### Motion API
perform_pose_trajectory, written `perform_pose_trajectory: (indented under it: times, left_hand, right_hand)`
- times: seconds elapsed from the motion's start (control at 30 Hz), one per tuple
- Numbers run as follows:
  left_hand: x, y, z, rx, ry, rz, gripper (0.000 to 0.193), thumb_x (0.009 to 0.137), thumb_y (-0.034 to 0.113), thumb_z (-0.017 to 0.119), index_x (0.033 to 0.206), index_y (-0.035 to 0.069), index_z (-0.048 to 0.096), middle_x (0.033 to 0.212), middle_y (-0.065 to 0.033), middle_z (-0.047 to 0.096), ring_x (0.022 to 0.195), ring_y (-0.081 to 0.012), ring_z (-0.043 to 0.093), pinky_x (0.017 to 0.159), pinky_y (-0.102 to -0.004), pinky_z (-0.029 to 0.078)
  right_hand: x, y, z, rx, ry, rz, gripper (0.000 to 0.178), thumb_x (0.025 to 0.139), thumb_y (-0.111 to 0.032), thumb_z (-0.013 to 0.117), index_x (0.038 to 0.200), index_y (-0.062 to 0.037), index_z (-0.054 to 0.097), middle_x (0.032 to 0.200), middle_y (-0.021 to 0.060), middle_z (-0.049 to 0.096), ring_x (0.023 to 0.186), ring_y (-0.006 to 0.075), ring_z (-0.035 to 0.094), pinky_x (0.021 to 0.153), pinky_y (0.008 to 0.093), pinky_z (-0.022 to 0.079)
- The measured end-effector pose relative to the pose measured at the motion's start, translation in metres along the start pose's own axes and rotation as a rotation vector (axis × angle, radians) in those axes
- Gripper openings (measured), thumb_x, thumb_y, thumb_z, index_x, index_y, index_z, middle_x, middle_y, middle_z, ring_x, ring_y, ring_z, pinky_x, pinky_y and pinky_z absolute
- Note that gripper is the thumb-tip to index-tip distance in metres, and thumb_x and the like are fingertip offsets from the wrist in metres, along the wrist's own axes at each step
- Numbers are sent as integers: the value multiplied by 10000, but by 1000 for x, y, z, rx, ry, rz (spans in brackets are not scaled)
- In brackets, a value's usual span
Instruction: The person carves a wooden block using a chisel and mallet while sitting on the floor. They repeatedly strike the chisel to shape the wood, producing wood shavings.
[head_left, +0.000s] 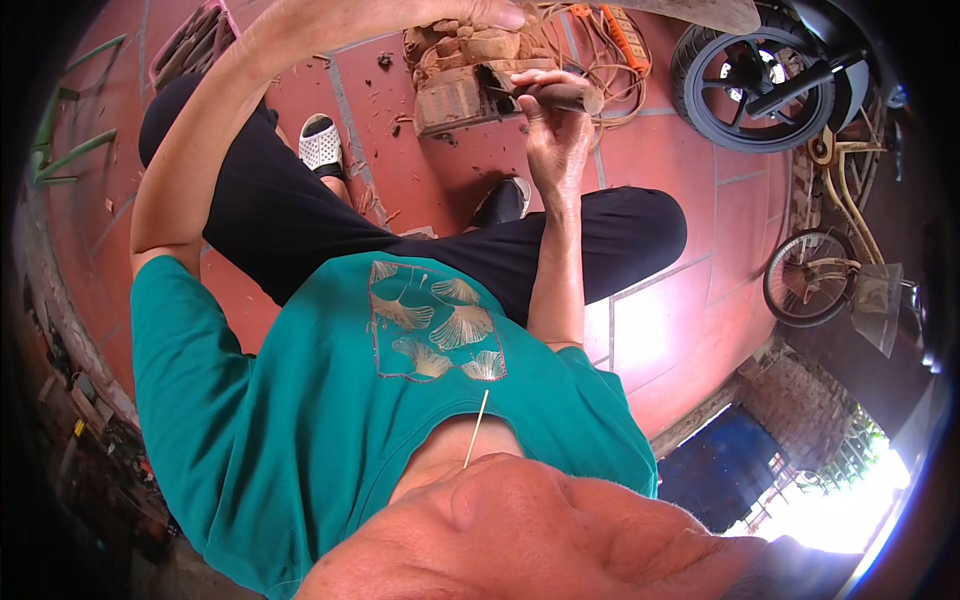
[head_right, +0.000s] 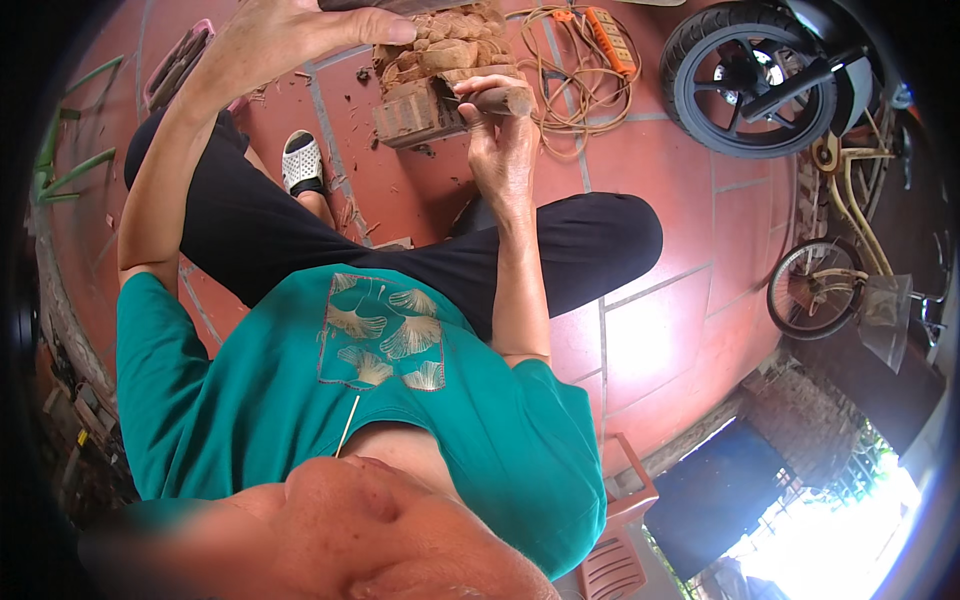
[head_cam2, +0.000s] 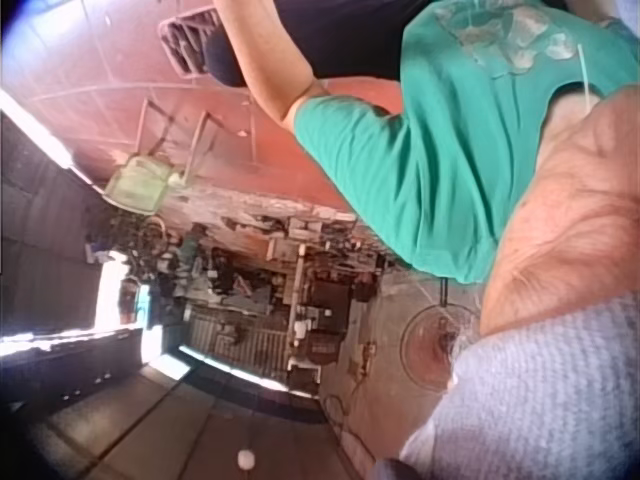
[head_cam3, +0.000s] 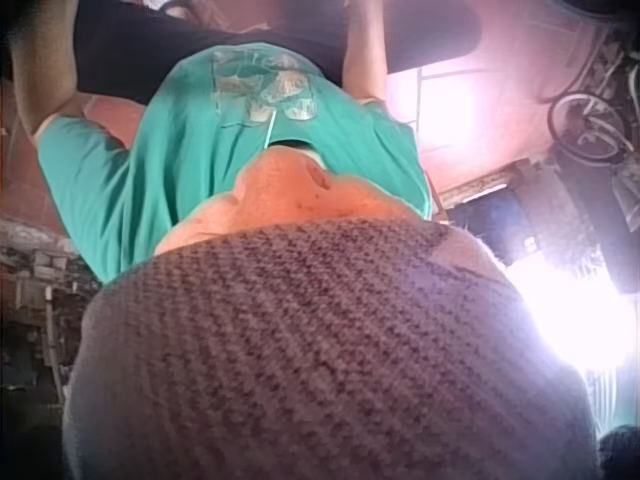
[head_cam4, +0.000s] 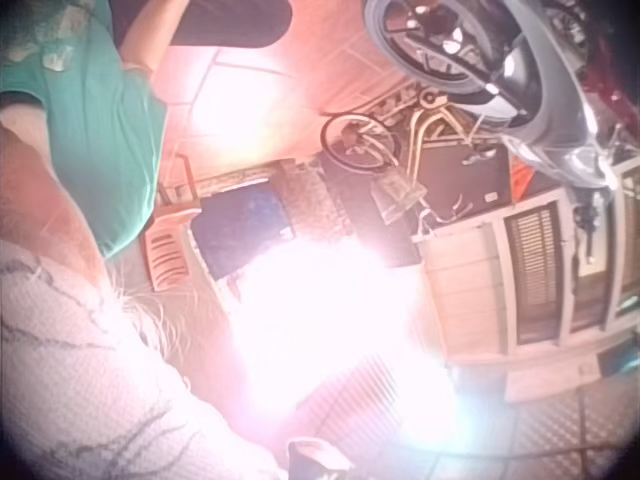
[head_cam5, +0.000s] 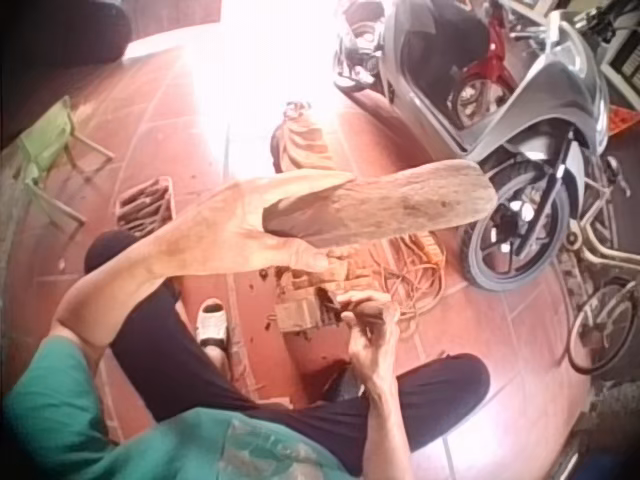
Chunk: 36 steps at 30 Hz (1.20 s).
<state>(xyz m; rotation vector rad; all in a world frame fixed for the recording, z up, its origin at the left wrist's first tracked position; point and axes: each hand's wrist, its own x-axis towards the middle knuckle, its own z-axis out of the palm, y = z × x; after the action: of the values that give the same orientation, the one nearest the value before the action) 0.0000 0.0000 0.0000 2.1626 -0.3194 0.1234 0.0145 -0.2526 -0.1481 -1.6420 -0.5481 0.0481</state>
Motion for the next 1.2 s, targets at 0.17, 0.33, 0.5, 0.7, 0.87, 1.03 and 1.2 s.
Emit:
perform_pose_trajectory:
  times: [0.17, 0.33, 0.5, 0.7, 0.87, 1.03, 1.2]
  left_hand:
    - [-3, -10, -2, 4, 22, 144, 815, 832, 282, 861, 1535, 113, 485, 1505, -131, 568, 1380, -266, 540, 1171, -437, 411]
    - [-8, 8, -6, -9, -3, 99, 816, 838, 275, 854, 1542, 113, 474, 1510, -129, 563, 1368, -263, 551, 1151, -431, 438]
    - [-5, -4, 4, -107, 5, 367, 843, 831, 267, 857, 1552, 103, 453, 1440, -165, 612, 1248, -294, 646, 1053, -418, 516]
    - [-22, 34, -7, 229, -354, 217, 777, 872, 247, 750, 1552, 54, 428, 1177, -243, 692, 903, -382, 709, 794, -447, 557]
    - [-20, 17, 15, 261, -222, 373, 758, 876, 243, 727, 1551, 61, 433, 1029, -223, 693, 835, -374, 689, 744, -442, 534]
    - [-26, 41, -2, 57, -118, 355, 818, 819, 208, 796, 1550, 88, 449, 991, -220, 708, 850, -374, 699, 737, -405, 526]
    - [-26, 12, 10, 282, -183, 351, 757, 847, 231, 737, 1535, 79, 462, 995, -235, 710, 854, -388, 695, 765, -447, 537]
  right_hand:
    - [5, -3, 6, -70, -84, -119, 300, 870, 183, 654, 1031, -48, 549, 1043, 72, 640, 999, 205, 683, 836, 295, 551]
    - [10, -12, 4, -231, -99, -179, 318, 850, 174, 679, 1047, -64, 602, 985, 50, 648, 926, 193, 658, 811, 303, 533]
    - [13, -12, 0, -218, -90, -110, 303, 848, 156, 699, 1046, -58, 617, 976, 56, 669, 897, 197, 660, 797, 320, 537]
    - [6, -27, 2, -605, -96, -150, 189, 904, 53, 682, 1076, -24, 669, 1003, 167, 721, 973, 342, 691, 803, 427, 523]
    - [1, 2, -6, -481, -78, -191, 222, 903, 34, 679, 1117, -21, 664, 993, 183, 715, 957, 373, 688, 837, 448, 516]
    - [5, -10, 3, -361, -94, -50, 198, 952, 75, 610, 1142, 59, 664, 1061, 143, 730, 999, 228, 689, 895, 342, 528]
    - [5, -9, 2, -403, -137, 55, 267, 953, 31, 677, 1215, 19, 630, 1094, 130, 712, 973, 192, 680, 880, 333, 549]
